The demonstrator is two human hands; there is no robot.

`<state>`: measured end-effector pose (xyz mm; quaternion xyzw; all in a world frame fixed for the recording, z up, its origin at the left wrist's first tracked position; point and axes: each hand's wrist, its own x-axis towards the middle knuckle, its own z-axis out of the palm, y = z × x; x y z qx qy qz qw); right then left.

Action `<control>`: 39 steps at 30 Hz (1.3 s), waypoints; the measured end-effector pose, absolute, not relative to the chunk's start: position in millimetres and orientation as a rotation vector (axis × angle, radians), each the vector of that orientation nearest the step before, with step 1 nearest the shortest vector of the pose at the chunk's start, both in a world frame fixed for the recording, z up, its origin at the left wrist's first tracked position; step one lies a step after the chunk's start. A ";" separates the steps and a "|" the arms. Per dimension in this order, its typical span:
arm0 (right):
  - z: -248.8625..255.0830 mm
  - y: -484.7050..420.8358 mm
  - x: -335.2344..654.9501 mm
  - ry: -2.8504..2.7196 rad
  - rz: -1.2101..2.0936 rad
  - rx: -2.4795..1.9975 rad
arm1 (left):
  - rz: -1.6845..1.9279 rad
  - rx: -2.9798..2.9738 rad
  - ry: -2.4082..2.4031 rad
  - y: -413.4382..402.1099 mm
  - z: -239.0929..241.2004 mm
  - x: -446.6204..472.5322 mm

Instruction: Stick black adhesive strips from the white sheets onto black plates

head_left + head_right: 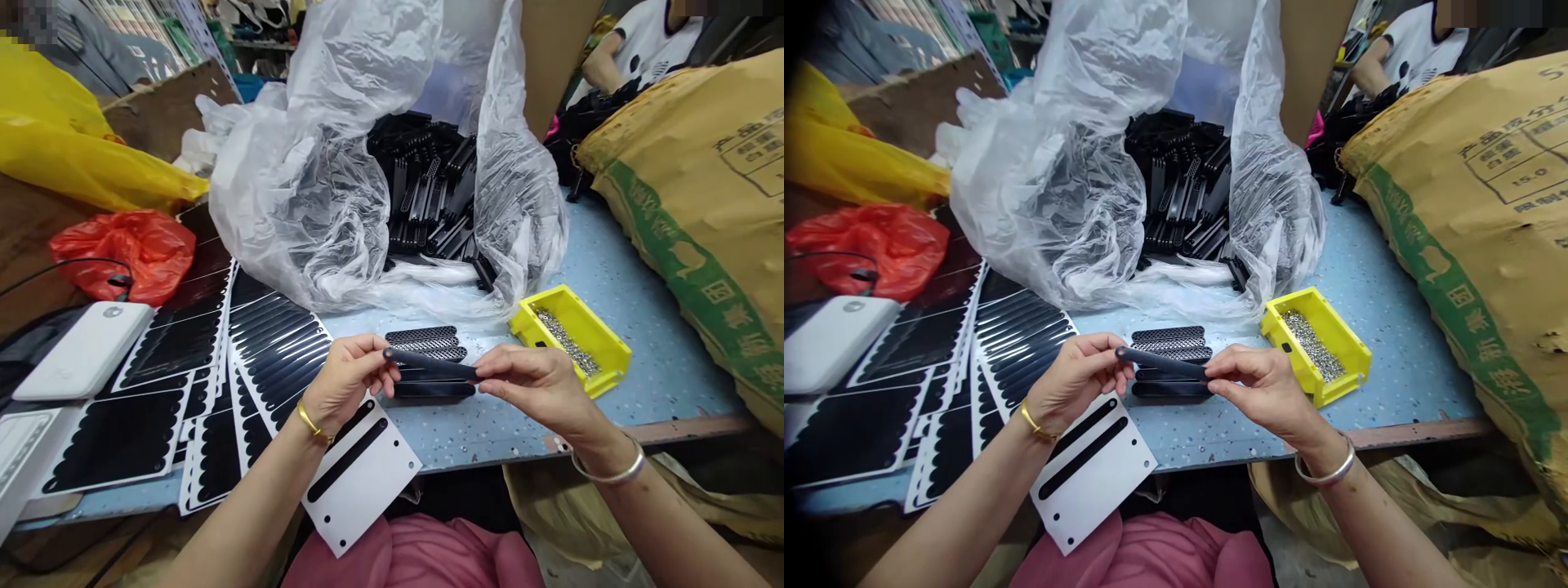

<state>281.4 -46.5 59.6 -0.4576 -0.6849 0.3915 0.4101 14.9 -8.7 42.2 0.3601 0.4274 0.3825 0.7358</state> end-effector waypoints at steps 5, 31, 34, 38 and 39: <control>56.1 -39.2 285.3 -1.778 0.959 -1.180 | 0.831 0.724 0.887 -6.4 39.0 14.4; 42.5 -26.7 291.6 -1.066 1.173 -1.286 | 1.054 0.987 1.141 -3.9 38.6 22.8; 38.4 -24.6 289.9 -1.144 1.184 -1.348 | 1.050 0.991 1.142 -2.8 38.4 23.9; 41.2 -23.1 280.2 -1.195 1.187 -1.422 | 1.027 0.992 1.130 -3.9 35.7 26.7; 42.6 -22.8 277.5 -1.209 1.184 -1.433 | 1.019 0.991 1.125 -4.2 35.1 27.3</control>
